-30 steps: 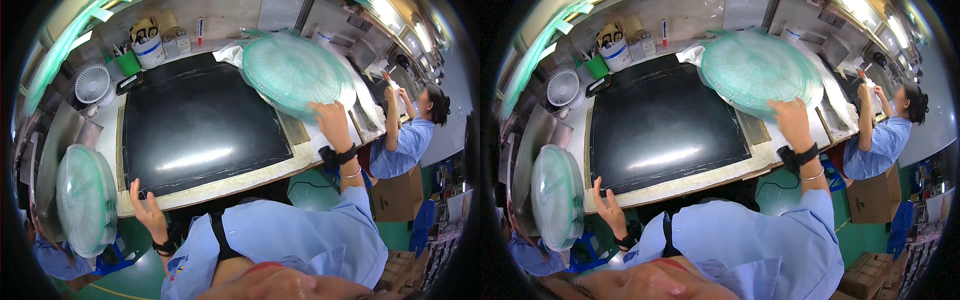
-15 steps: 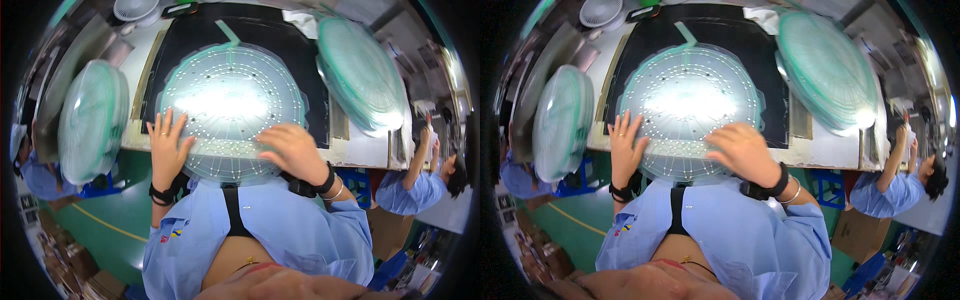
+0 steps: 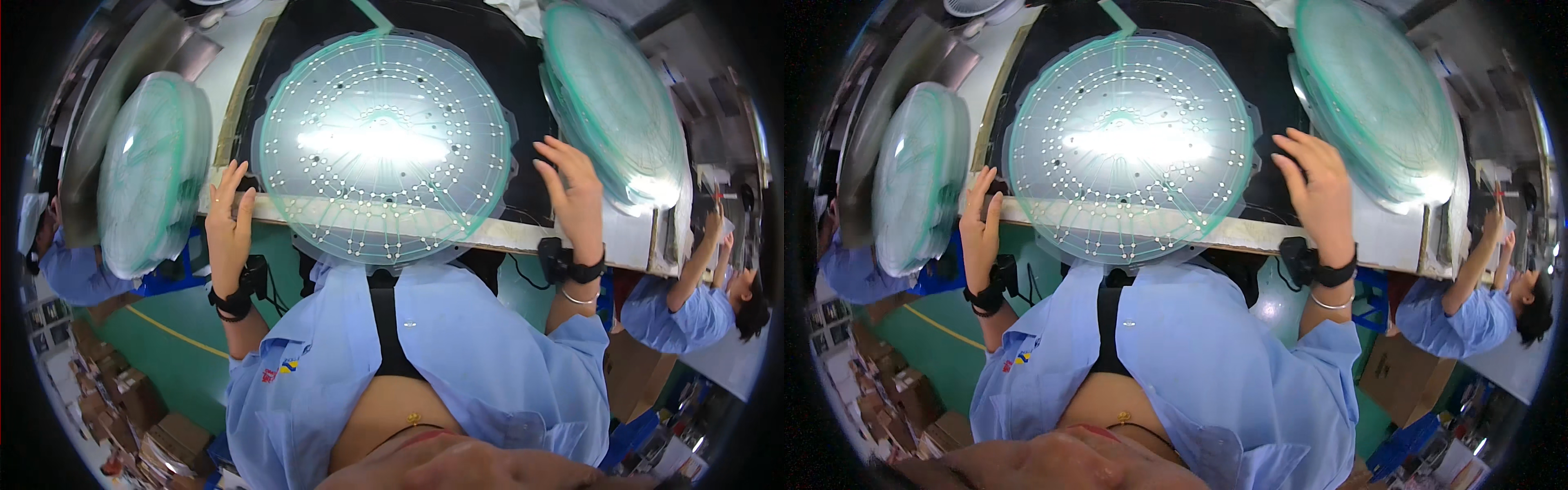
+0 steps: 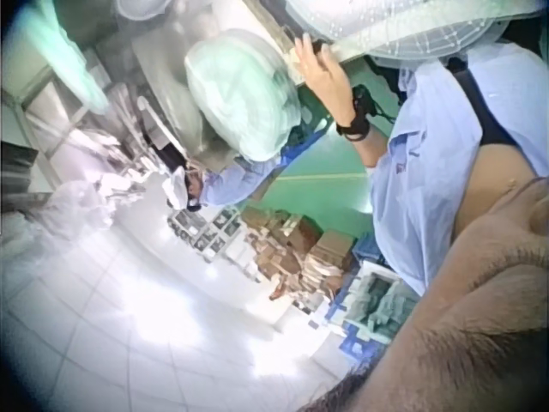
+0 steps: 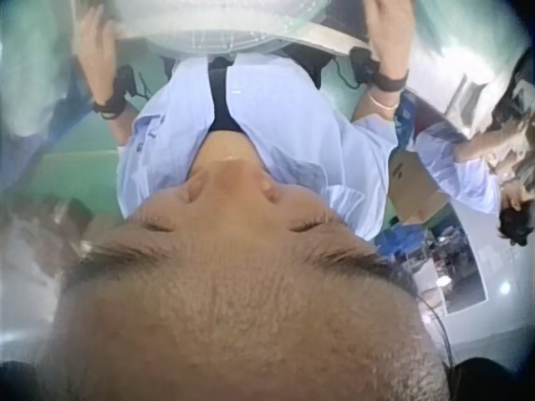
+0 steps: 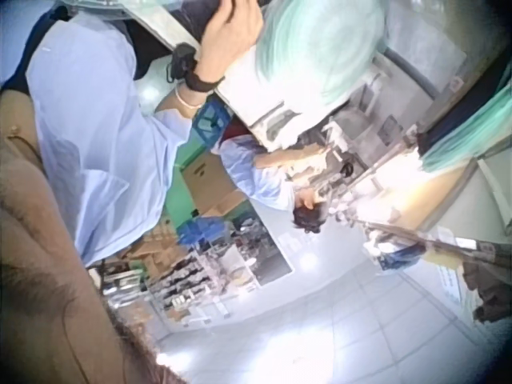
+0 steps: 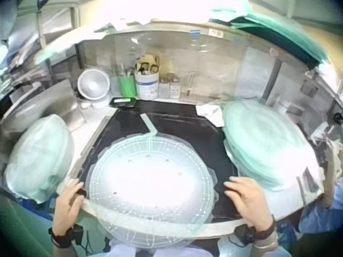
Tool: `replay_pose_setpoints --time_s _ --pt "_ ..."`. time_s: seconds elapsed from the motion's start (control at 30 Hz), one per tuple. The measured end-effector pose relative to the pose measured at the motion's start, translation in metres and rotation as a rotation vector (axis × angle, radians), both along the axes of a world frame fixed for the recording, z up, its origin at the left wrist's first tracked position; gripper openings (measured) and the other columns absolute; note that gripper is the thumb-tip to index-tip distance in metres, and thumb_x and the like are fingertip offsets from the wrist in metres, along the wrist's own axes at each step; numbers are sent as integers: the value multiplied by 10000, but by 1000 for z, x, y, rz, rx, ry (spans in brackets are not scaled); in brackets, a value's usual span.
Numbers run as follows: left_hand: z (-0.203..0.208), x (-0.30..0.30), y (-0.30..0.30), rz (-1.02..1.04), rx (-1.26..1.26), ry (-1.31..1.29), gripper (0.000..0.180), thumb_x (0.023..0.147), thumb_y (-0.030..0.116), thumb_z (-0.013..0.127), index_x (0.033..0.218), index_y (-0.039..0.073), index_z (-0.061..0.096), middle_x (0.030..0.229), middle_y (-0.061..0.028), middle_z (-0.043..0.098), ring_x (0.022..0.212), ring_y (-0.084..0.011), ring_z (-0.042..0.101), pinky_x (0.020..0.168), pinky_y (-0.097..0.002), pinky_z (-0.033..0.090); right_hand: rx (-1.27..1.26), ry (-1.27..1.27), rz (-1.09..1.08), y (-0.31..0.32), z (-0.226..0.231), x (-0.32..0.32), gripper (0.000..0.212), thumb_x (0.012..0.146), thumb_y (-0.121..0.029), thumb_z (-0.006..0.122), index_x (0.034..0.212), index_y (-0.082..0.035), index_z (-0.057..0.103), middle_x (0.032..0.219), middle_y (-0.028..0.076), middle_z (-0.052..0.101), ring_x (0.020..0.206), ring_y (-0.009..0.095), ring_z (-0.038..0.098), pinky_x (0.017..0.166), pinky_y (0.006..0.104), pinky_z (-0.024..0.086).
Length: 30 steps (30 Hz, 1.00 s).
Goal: Manually assembling and inspecting circular electronic circuit boards at a workstation.
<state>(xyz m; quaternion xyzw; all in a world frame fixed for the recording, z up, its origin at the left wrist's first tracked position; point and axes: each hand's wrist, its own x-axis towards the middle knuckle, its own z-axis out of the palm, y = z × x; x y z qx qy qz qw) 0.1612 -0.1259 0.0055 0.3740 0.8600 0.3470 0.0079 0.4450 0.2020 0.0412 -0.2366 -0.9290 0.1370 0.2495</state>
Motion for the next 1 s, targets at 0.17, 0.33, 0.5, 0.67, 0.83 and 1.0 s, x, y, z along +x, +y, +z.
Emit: replay_pose_setpoints --time_s 0.17,0.33,0.5,0.67,0.83,1.0 --pt "53 -46 33 -104 16 226 425 869 125 537 1275 25 460 1247 -162 523 1180 -254 479 990 -333 340 81 10 110 30 36 -37 229 801 -144 630 1013 -61 648 1072 132 622 991 292 578 864 358 437" --pt "75 -114 177 -461 101 93 462 857 188 577 1266 15 451 1113 -169 603 1023 -249 579 875 -321 443 -49 14 421 59 21 -140 412 790 -262 636 1116 -17 578 1118 176 589 1039 307 563 888 345 444" --pt "-34 -206 265 -195 -146 159 855 745 473 658 1330 -51 318 1266 -245 467 1191 -362 446 981 -406 365 261 -177 451 37 -52 -214 515 769 -390 615 1141 -44 536 1125 177 540 1038 393 510 852 457 446" --pt "-24 -159 298 -126 -496 74 1022 657 689 594 1379 31 295 1439 -236 199 1331 -425 167 1054 -560 153 192 -273 388 53 -40 -194 542 745 -438 637 1148 -78 581 1159 175 568 1040 368 541 860 414 458" --pt "-25 -155 300 -261 -337 177 569 737 497 631 1161 119 592 1360 -215 376 1292 -416 275 1057 -552 150 -189 -322 331 65 -10 -229 416 747 -350 653 1043 -59 644 918 179 654 874 291 636 782 377 493" --pt "-37 -145 300 -517 293 -330 360 727 61 672 1081 29 608 1090 -176 605 1083 -300 547 929 -387 417 -169 10 198 82 -52 -272 466 743 -308 670 1046 41 613 1023 224 617 965 325 598 834 379 463"
